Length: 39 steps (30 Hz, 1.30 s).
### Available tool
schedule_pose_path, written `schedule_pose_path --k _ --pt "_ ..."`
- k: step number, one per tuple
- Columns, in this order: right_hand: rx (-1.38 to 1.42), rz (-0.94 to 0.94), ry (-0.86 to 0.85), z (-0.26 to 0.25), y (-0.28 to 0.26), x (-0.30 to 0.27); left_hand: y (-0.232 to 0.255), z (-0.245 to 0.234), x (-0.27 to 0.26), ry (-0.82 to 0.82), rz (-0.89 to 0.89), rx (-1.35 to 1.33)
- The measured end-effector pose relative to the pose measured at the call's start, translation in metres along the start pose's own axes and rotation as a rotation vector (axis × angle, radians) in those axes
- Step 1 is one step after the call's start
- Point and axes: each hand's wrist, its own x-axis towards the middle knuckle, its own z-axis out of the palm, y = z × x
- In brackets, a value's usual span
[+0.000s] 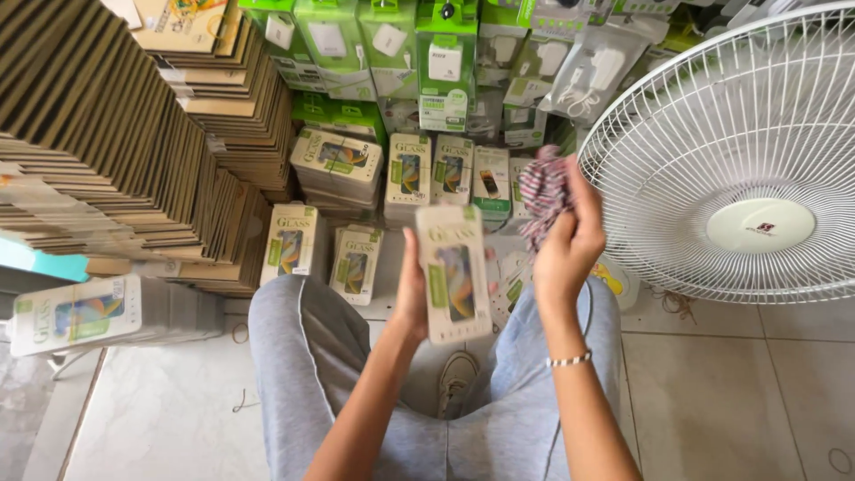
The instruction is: Wipe dust off of phone screen protector boxes using a small cloth.
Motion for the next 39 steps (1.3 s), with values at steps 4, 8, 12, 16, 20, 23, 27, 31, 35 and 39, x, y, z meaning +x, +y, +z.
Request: schedule_pose_path --k 4,8,12,16,20,23,27,31,35,39 --pt "0.346 0.291 -0.255 0.010 -0.028 -0.072 0.007 -0.011 0.029 0.040 0.070 -0.180" --pt "-0.097 -0.154 -0.510 0.022 -0.042 -0.087 0.006 -0.014 0.029 -0.174 0.112 -0.151" --pt "-0.173 -0.122 -0.415 0.029 -0.014 -0.055 -0.002 -0.009 0.022 -0.049 -0.014 -0.107" --pt "-0.064 0.041 -0.315 0.038 -0.025 -0.057 -0.010 -0.014 0.025 0.016 0.053 0.031" --pt "-0.072 -0.161 -0.608 0.024 -0.051 -0.095 0.008 -0.015 0.024 -0.122 0.123 -0.191" --pt "-0.062 -0.214 -0.613 0.019 -0.037 -0.106 0.015 -0.027 0.025 -0.167 0.134 -0.198" --pt "-0.104 -0.053 -0.472 0.012 -0.038 -0.096 0.016 -0.017 0.018 -0.128 0.189 -0.112" --pt "-0.007 0.216 -0.421 0.006 -0.035 -0.091 0.017 -0.013 0.017 0.010 0.155 -0.148" --pt "-0.077 0.179 -0.422 -0.008 -0.050 -0.098 0.020 -0.009 0.015 0.073 0.235 -0.064" --pt "-0.140 0.227 -0.437 -0.020 -0.043 -0.115 0.006 -0.043 0.026 0.335 0.256 0.148"
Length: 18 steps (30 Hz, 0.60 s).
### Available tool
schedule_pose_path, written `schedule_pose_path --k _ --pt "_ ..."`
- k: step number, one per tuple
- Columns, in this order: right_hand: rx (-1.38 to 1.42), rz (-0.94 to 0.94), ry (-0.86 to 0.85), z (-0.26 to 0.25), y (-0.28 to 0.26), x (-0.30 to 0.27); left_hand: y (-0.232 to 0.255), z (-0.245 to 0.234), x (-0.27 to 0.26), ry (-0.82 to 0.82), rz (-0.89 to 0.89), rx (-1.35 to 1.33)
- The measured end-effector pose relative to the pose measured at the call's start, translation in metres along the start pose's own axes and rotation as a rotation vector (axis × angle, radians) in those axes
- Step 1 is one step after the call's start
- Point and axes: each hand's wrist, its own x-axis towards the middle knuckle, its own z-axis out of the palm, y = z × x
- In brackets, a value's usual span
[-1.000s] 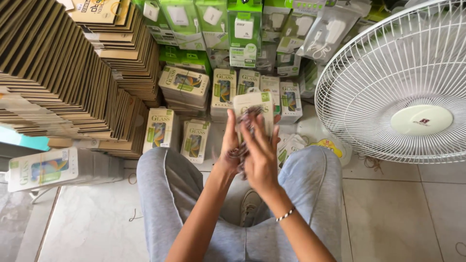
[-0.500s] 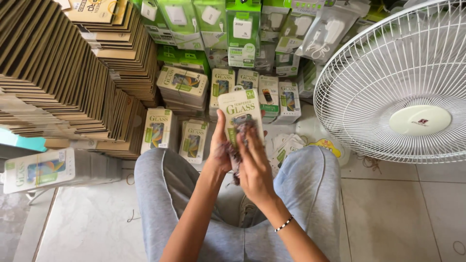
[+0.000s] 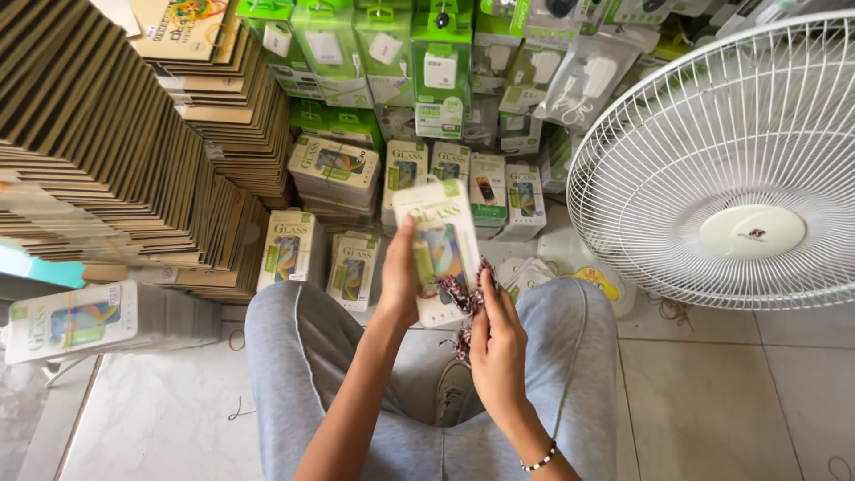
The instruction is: Wipe dust off of phone screen protector boxes using a small cloth.
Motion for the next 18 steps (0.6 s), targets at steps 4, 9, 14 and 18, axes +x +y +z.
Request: schedule_pose_path --k 4,9,14,18 --pt "-0.055 0.024 0.055 -0.006 0.002 0.031 -0.026 -0.002 -0.007 -0.089 0.010 0.207" --pt "0.153 -0.213 0.148 -0.021 -0.008 0.073 -0.024 0.011 -0.015 -0.149 -0.004 0.336" --pt "0.154 -0.180 0.003 -0.020 -0.049 0.051 0.002 0.030 -0.023 -0.094 0.329 0.217" --pt "0.037 -0.396 -0.028 -0.018 -0.062 0.032 0.016 0.033 -0.029 -0.142 0.568 0.496"
